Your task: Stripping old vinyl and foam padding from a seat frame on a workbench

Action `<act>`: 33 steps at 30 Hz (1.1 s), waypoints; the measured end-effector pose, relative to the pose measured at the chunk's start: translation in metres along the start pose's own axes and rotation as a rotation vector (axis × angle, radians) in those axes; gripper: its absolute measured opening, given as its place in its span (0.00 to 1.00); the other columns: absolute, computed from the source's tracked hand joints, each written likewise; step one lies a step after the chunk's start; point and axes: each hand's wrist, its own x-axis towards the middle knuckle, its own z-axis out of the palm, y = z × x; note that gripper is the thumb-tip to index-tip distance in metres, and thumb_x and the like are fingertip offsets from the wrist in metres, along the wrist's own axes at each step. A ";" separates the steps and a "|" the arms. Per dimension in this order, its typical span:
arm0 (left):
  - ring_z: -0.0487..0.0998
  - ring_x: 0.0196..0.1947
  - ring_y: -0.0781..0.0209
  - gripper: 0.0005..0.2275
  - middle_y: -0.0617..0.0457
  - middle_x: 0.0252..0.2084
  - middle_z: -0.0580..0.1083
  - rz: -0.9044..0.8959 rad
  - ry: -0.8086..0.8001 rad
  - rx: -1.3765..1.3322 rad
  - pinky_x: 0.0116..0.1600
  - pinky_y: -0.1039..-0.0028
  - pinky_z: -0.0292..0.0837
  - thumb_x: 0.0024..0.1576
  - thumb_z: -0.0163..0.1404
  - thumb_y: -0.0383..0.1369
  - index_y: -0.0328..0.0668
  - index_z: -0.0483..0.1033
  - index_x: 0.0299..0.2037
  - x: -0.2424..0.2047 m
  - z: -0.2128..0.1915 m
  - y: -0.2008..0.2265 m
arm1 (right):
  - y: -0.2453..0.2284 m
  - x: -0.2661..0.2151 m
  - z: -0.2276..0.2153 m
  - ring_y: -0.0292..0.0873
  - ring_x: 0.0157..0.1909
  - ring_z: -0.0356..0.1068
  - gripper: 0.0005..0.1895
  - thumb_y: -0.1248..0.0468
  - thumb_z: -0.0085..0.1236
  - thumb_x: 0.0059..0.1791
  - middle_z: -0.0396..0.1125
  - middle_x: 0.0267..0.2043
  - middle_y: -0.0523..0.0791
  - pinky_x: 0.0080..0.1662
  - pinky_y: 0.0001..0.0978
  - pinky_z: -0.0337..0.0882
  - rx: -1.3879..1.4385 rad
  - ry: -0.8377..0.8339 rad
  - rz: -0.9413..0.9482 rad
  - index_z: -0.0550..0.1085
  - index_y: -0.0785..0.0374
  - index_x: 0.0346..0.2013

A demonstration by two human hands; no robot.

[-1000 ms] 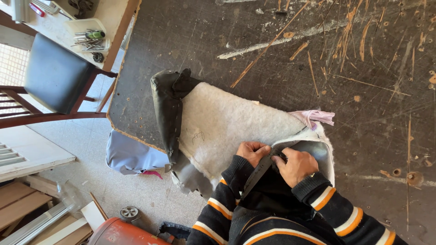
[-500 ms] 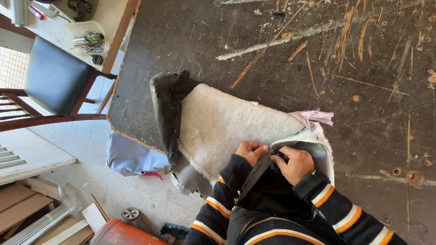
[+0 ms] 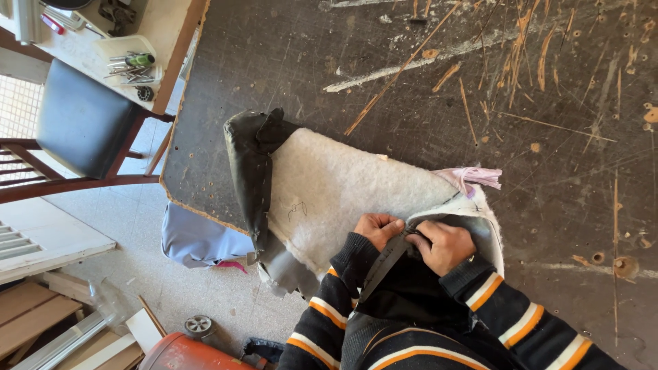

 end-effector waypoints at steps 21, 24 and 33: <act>0.82 0.31 0.66 0.07 0.47 0.33 0.82 0.168 -0.139 -0.205 0.38 0.79 0.80 0.56 0.63 0.26 0.34 0.84 0.43 -0.004 -0.002 -0.020 | 0.001 -0.016 0.024 0.50 0.37 0.78 0.15 0.38 0.43 0.52 0.75 0.31 0.38 0.42 0.44 0.78 -0.231 -0.293 0.116 0.71 0.36 0.43; 0.80 0.32 0.69 0.13 0.51 0.32 0.81 0.197 -0.109 -0.236 0.39 0.79 0.80 0.48 0.68 0.24 0.32 0.83 0.43 0.002 0.002 -0.038 | 0.008 -0.021 0.024 0.51 0.37 0.78 0.15 0.39 0.42 0.53 0.74 0.29 0.40 0.41 0.46 0.78 -0.167 -0.295 0.125 0.72 0.37 0.43; 0.82 0.31 0.65 0.09 0.54 0.29 0.81 0.177 0.255 0.231 0.37 0.76 0.78 0.49 0.66 0.32 0.50 0.87 0.39 -0.028 0.021 -0.019 | 0.011 -0.002 -0.032 0.58 0.40 0.77 0.14 0.46 0.58 0.48 0.78 0.32 0.46 0.42 0.51 0.78 0.144 -0.326 0.124 0.77 0.47 0.42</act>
